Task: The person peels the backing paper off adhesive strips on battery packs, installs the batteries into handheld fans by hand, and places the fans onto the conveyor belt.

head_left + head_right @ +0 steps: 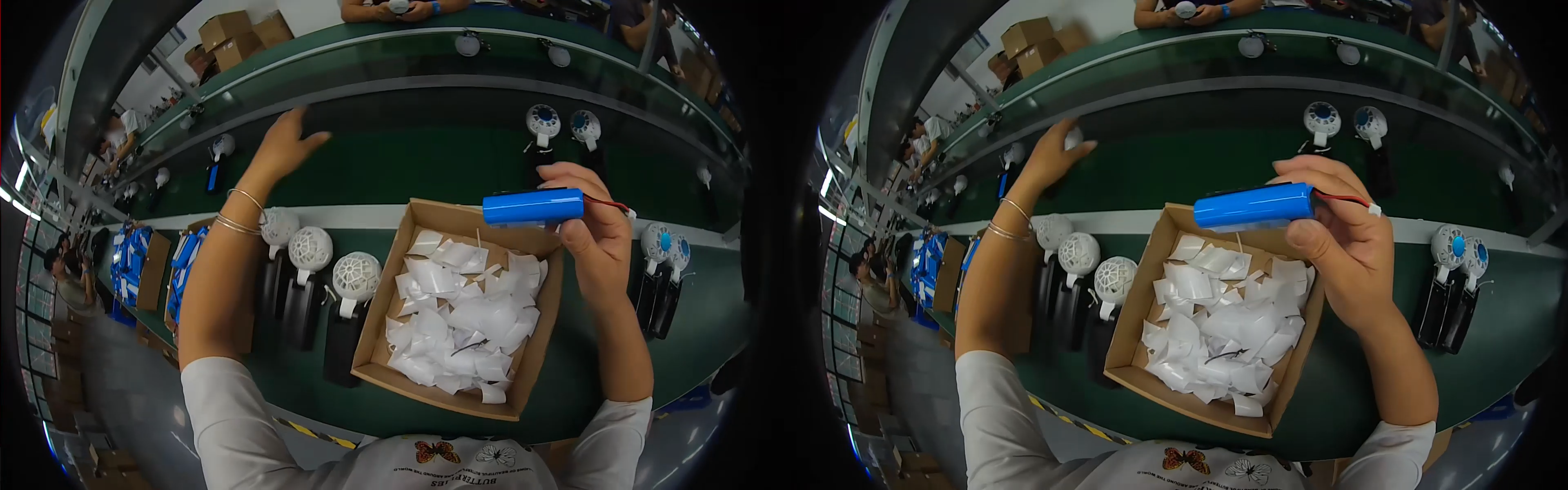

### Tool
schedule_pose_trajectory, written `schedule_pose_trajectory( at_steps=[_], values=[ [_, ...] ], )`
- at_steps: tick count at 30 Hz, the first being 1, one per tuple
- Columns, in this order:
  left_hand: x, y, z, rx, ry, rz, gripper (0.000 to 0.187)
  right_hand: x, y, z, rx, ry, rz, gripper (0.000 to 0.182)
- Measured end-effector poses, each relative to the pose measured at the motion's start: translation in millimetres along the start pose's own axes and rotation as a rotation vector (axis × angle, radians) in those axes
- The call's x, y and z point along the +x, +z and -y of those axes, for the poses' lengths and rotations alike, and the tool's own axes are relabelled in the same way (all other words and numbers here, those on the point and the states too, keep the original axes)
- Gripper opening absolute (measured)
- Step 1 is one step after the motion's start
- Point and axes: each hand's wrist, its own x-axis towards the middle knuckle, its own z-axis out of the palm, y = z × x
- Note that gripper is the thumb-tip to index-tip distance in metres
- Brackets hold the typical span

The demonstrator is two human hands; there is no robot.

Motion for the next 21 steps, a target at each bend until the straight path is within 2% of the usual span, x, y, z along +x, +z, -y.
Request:
schedule_pose_trajectory(
  at_steps=[1, 2, 3, 6, 7, 8, 9, 11, 12, 14, 16, 18, 20, 21],
  values=[
    [12, 5, 48, 0.119, -0.1, 0.076, 0.061, 2, -4, 6, -0.103, -0.132, 0.002, 0.032],
    [19, 16, 96, 0.175, -0.247, 0.079, 0.061, 2, -9, 14, -0.191, -0.157, -0.023, 0.034],
    [22, 14, 123, 0.217, -0.352, 0.218, 0.061, 3, -15, 18, -0.212, -0.182, -0.066, 0.034],
    [30, 35, 190, 0.3, -0.468, 0.415, 0.058, 9, -40, 32, -0.276, -0.286, -0.089, 0.036],
    [31, 30, 169, 0.208, -0.543, 0.376, 0.059, 10, -46, 35, -0.3, -0.294, -0.112, 0.036],
    [29, 22, 150, 0.116, -0.631, 0.346, 0.059, 9, -49, 35, -0.169, -0.252, -0.142, 0.036],
    [33, 27, 143, 0.109, -0.625, 0.354, 0.059, 9, -51, 33, -0.032, -0.206, -0.162, 0.035],
    [40, 33, 132, -0.344, -0.822, 0.263, 0.058, 14, -53, 20, 0.034, -0.254, -0.149, 0.035],
    [39, 23, 103, -0.633, -0.907, 0.233, 0.048, 17, -52, 16, -0.054, -0.359, -0.155, 0.034],
    [34, 25, 58, -0.919, -0.697, -0.012, 0.032, 22, -47, 17, -0.132, -0.464, -0.129, 0.033],
    [26, 10, 3, -1.058, -0.455, -0.077, 0.035, 18, -39, 19, -0.204, -0.405, 0.012, 0.032],
    [-4, -1, -69, -1.178, -0.361, -0.215, 0.037, 17, -23, 20, -0.22, -0.391, 0.032, 0.034],
    [-40, -8, -118, -1.467, -0.361, -0.16, 0.043, 19, -3, 27, -0.404, -0.497, 0.09, 0.037],
    [-58, -12, -138, -1.532, -0.314, -0.112, 0.052, 21, 11, 29, -0.345, -0.536, 0.086, 0.04]
  ],
)
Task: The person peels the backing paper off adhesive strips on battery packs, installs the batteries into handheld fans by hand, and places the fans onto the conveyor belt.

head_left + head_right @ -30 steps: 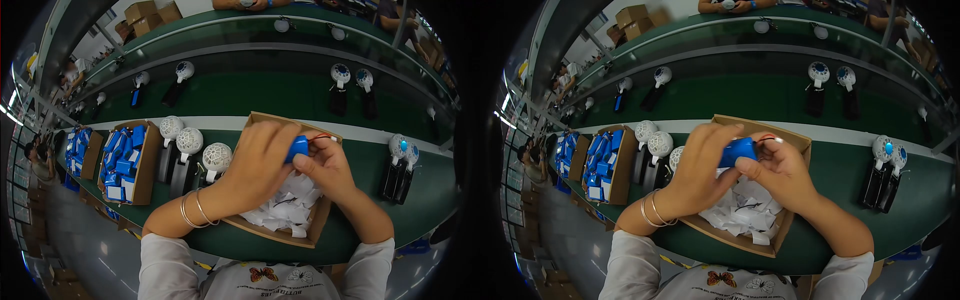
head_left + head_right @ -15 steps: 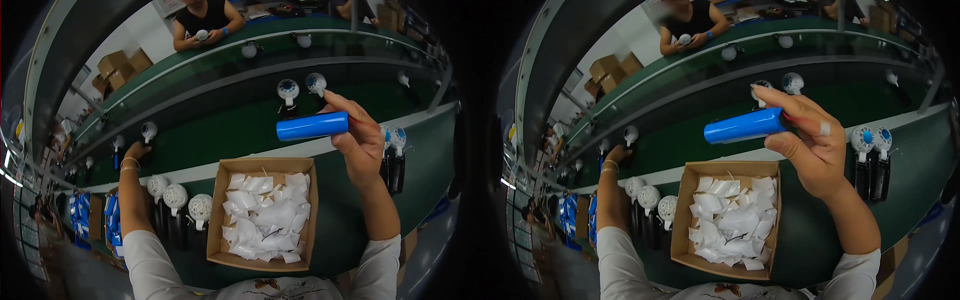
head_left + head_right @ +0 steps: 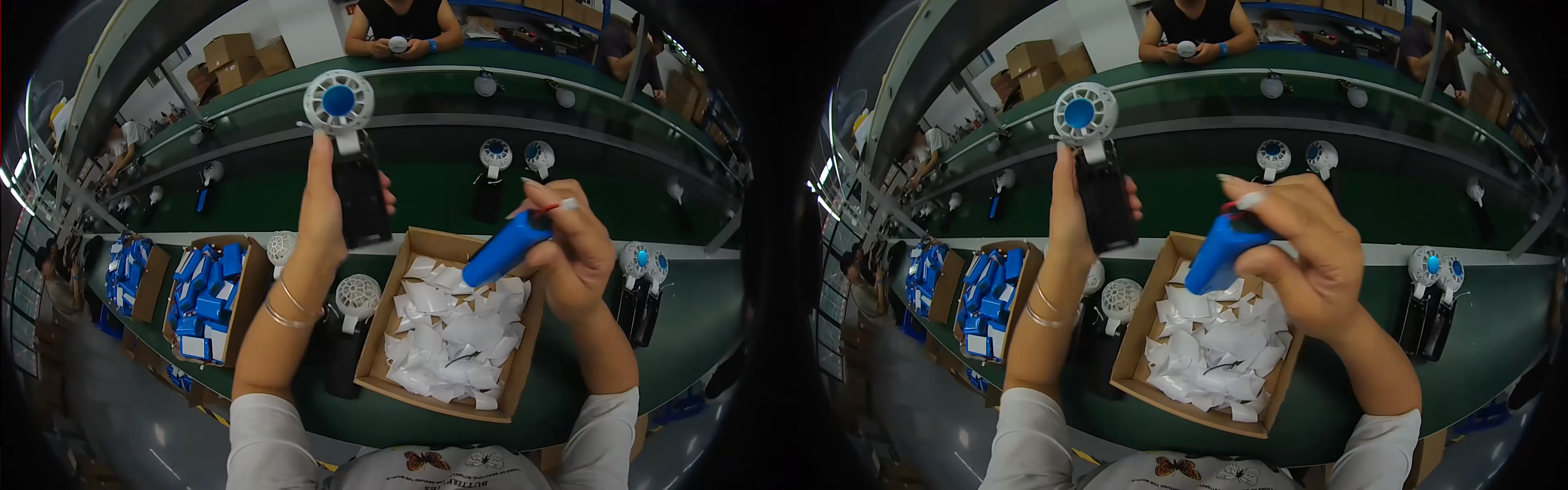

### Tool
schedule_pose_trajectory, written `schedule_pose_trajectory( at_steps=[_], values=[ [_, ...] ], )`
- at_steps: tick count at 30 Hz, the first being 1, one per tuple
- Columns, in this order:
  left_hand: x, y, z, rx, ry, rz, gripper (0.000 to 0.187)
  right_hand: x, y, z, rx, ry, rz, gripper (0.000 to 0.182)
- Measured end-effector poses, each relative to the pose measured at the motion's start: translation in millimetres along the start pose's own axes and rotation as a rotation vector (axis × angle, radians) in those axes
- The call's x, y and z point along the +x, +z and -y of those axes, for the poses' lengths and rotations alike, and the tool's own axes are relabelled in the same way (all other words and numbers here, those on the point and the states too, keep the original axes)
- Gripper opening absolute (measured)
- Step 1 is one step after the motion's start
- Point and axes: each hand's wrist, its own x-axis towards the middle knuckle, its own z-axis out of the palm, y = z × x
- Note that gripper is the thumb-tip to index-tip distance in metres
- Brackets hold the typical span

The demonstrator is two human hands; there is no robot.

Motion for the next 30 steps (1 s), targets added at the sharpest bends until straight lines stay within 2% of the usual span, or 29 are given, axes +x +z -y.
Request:
schedule_pose_trajectory(
  at_steps=[2, 3, 5, 7, 8, 13, 15, 16, 17, 19, 20, 22, 23, 25, 26, 28, 29, 30],
  values=[
    [-35, 23, 6, -0.088, 0.027, 0.067, 0.065, 12, 17, 16, -0.083, -0.08, 0.077, 0.042],
    [-47, 30, 11, -0.122, 0.068, 0.063, 0.068, 10, 31, 16, -0.017, -0.131, -0.001, 0.038],
    [-58, 33, 21, -0.137, 0.103, 0.096, 0.072, 7, 42, 6, -0.123, -0.34, 0.049, 0.04],
    [-66, 34, 24, -0.237, 0.173, 0.124, 0.079, 2, 49, 8, -0.213, -0.343, 0.11, 0.033],
    [-68, 38, 24, -0.212, 0.176, 0.054, 0.083, -3, 53, 5, -0.304, -0.346, 0.141, 0.03],
    [-62, 37, 38, -0.265, 0.148, 0.078, 0.086, -9, 54, 8, -0.551, -0.373, 0.194, 0.024],
    [-63, 42, 41, -0.258, 0.121, 0.033, 0.086, -7, 50, 10, -0.562, -0.203, 0.149, 0.023],
    [-62, 40, 44, -0.25, 0.132, 0.053, 0.086, -10, 48, 3, -0.458, -0.116, 0.221, 0.032],
    [-61, 39, 46, -0.241, 0.143, 0.072, 0.086, -12, 52, 1, -0.455, -0.118, 0.23, 0.032],
    [-64, 44, 42, -0.049, 0.253, 0.127, 0.086, -14, 61, 0, -0.102, 0.179, 0.235, 0.052],
    [-65, 47, 42, -0.055, 0.25, 0.115, 0.086, -11, 63, -4, 0.107, 0.33, 0.265, 0.067],
    [-68, 55, 44, -0.159, 0.213, 0.149, 0.077, -3, 60, -9, 0.094, 0.373, 0.246, 0.066],
    [-65, 55, 43, -0.148, 0.231, 0.193, 0.069, -1, 60, -9, 0.089, 0.411, 0.227, 0.065],
    [-54, 53, 52, -0.013, 0.252, 0.18, 0.062, 0, 56, -13, 0.245, 0.436, 0.13, 0.074],
    [-54, 48, 47, 0.021, 0.105, 0.254, 0.065, 5, 49, -14, 0.266, 0.586, 0.093, 0.076],
    [-56, 42, 33, 0.179, -0.207, 0.393, 0.074, 11, 31, -42, 0.377, 0.639, -0.016, 0.074],
    [-61, 35, 43, 0.125, -0.006, 0.376, 0.07, 15, 9, -63, 0.221, 0.69, -0.015, 0.074],
    [-65, 17, 24, 0.414, 0.047, 0.392, 0.059, 28, -11, -66, -0.058, 0.912, -0.005, 0.072]
  ],
)
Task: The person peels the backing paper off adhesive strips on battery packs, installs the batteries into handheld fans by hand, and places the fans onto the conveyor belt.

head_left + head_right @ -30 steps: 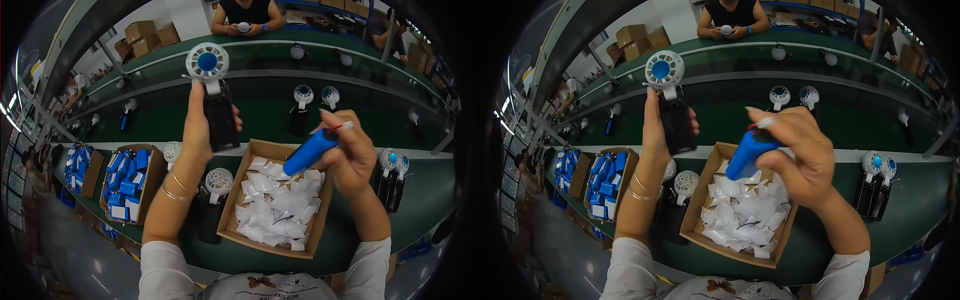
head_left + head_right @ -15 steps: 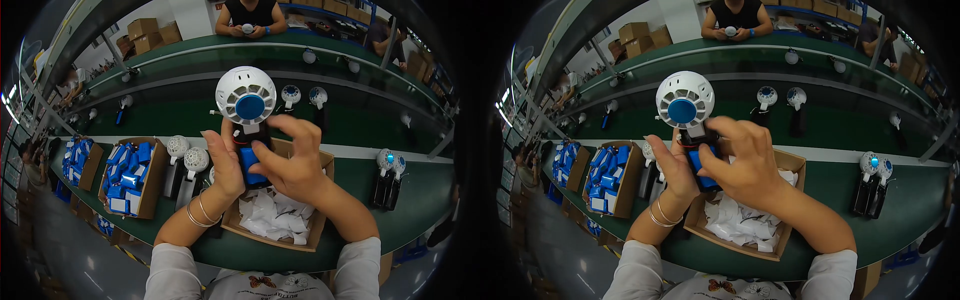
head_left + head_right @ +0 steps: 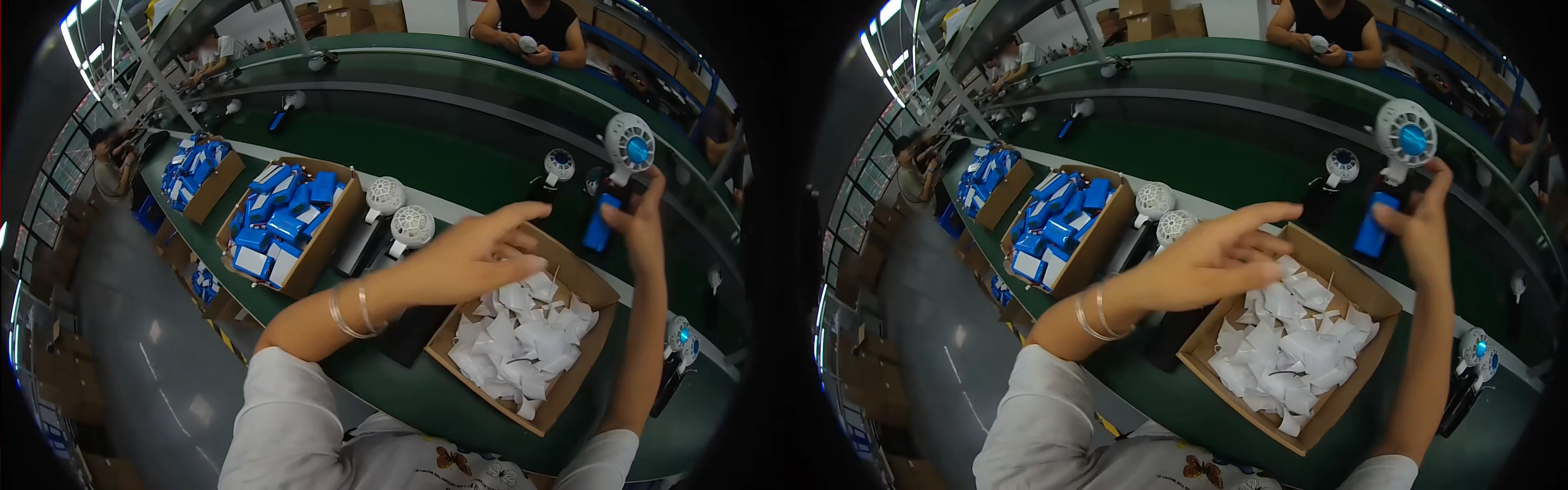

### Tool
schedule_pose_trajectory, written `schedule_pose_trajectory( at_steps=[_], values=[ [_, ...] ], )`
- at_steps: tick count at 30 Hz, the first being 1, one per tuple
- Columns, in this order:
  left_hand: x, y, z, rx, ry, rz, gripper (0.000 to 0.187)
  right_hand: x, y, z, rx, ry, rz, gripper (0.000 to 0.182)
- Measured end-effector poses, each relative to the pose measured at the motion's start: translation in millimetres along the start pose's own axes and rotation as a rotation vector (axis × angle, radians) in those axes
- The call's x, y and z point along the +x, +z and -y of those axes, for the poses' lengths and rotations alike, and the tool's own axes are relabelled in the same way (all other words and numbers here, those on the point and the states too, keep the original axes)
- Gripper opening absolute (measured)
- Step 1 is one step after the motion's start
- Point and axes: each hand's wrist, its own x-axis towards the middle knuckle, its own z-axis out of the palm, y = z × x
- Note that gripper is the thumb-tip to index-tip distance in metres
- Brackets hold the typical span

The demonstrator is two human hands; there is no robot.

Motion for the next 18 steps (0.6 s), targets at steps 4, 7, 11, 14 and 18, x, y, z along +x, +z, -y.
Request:
schedule_pose_trajectory(
  at_steps=[4, 7, 11, 14, 18],
  values=[
    [-24, -134, -12, 1.339, -0.087, -0.513, 0.026, 80, -83, -118, -0.341, 0.164, -0.144, 0.062],
    [-56, -253, 18, 1.561, -0.65, -0.46, 0.035, 118, -128, -219, -0.509, 0.167, -0.113, 0.055],
    [-73, -271, 38, 1.539, -0.783, -0.413, 0.039, 84, -90, -155, -0.856, 0.188, -0.249, 0.045],
    [-63, -275, 36, 1.537, -0.842, -0.407, 0.034, 84, -80, -140, -0.786, -0.136, -0.233, 0.035],
    [-61, -292, 77, 1.764, -0.63, -0.443, 0.024, 40, -58, -84, -0.495, -0.361, -0.066, 0.028]
  ],
)
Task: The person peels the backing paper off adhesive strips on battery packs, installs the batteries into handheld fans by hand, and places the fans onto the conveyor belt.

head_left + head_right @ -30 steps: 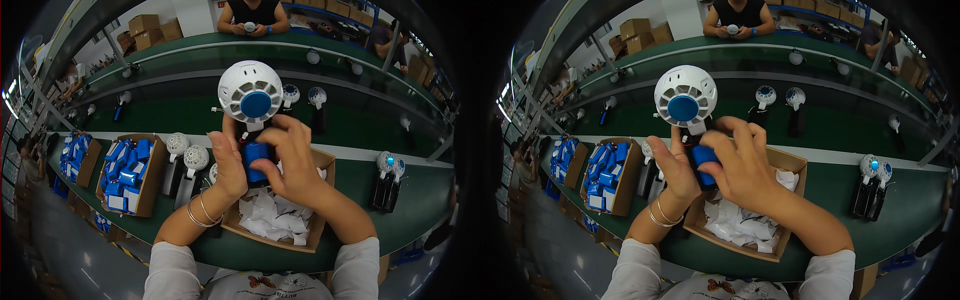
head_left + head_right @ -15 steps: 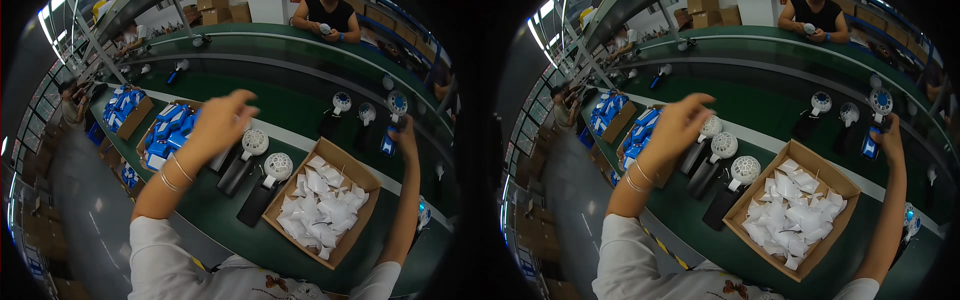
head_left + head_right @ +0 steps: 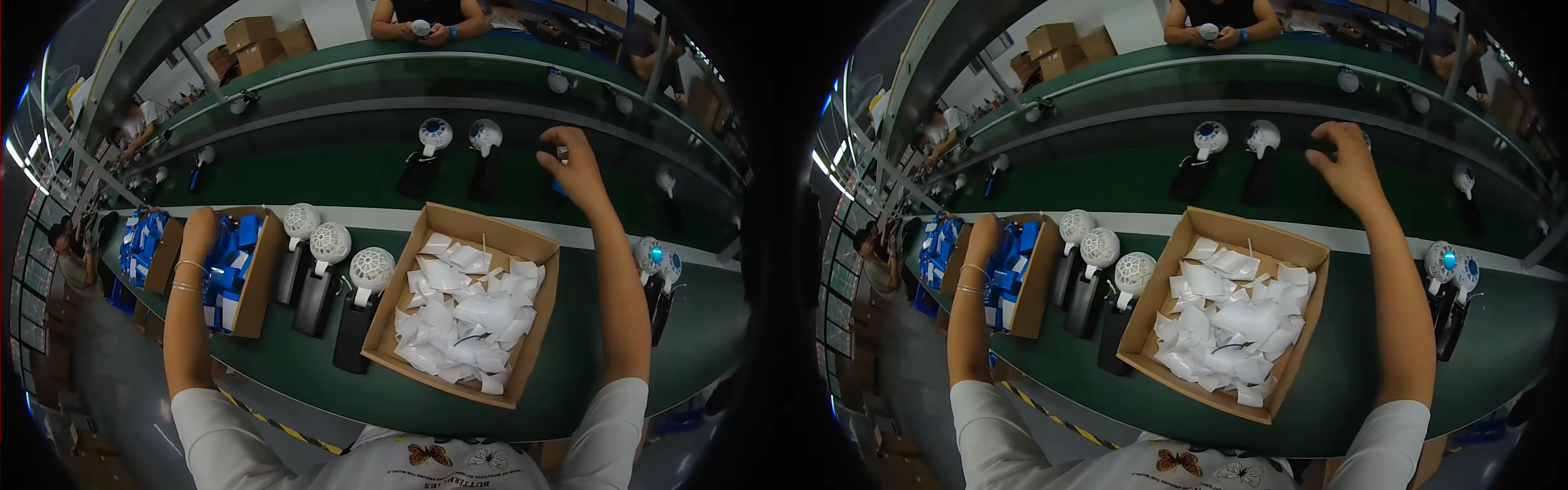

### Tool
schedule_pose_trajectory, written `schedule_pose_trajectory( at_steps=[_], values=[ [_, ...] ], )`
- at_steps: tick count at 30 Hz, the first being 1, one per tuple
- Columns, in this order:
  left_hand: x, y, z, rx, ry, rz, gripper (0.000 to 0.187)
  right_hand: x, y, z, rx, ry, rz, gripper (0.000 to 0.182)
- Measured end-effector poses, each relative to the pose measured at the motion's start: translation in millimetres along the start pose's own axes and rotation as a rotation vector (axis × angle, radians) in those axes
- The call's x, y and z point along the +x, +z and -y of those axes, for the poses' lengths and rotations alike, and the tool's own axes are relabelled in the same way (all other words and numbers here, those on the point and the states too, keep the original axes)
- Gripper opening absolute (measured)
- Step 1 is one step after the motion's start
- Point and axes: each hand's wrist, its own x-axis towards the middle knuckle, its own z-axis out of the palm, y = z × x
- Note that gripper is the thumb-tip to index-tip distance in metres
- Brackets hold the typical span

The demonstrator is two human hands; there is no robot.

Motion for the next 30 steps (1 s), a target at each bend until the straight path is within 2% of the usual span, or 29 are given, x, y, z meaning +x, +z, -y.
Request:
schedule_pose_trajectory(
  at_steps=[1, 2, 3, 4, 6, 8, 9, 11, 14, 16, 18, 20, 23, 27, 29, 30],
  values=[
    [-1, 3, 14, 0.052, 0.137, -0.072, 0.024, -12, -3, 22, 0.072, -0.041, 0.026, 0.028],
    [-7, -8, 5, -0.173, 0.02, -0.178, 0.025, -25, -5, 36, 0.119, -0.097, 0.039, 0.025],
    [-13, -27, -7, -0.399, -0.098, -0.28, 0.027, -37, -7, 47, 0.202, -0.09, 0.093, 0.025],
    [-16, -38, -19, -0.903, -0.118, -0.321, 0.027, -47, -9, 58, 0.285, -0.085, 0.149, 0.024],
    [-66, -117, -100, -1.905, -0.25, 0.072, 0.028, -66, -8, 87, 0.394, -0.152, 0.158, 0.017],
    [-96, -131, -149, -2.279, 0.019, 0.489, 0.03, -82, 3, 119, 0.444, -0.276, 0.117, 0.013],
    [-114, -133, -183, -2.349, 0.214, 0.724, 0.032, -89, 7, 129, 0.441, -0.28, 0.118, 0.013],
    [-152, -136, -235, -2.438, 0.291, 1.012, 0.037, -97, 10, 137, 0.433, -0.529, -0.002, 0.016],
    [-179, -154, -281, -2.468, 0.401, 1.325, 0.044, -105, 5, 128, 0.343, -0.59, -0.095, 0.018],
    [-183, -166, -292, -2.216, 0.359, 1.227, 0.048, -107, 4, 122, 0.321, -0.584, -0.129, 0.017],
    [-182, -163, -293, -2.167, 0.375, 1.26, 0.049, -107, 2, 117, 0.313, -0.61, -0.175, 0.018],
    [-183, -164, -294, -1.894, 0.489, 1.127, 0.049, -106, 0, 115, 0.3, -0.605, -0.145, 0.019],
    [-184, -163, -303, -1.911, 0.511, 1.06, 0.05, -107, -9, 112, 0.228, -0.628, -0.134, 0.021],
    [-181, -165, -310, -1.875, 0.504, 1.085, 0.051, -108, -17, 105, 0.145, -0.712, -0.158, 0.022],
    [-181, -163, -320, -1.812, 0.631, 0.923, 0.051, -108, -17, 101, 0.146, -0.661, -0.151, 0.022],
    [-183, -163, -323, -1.814, 0.628, 0.924, 0.051, -109, -16, 100, 0.143, -0.612, -0.141, 0.021]
  ],
)
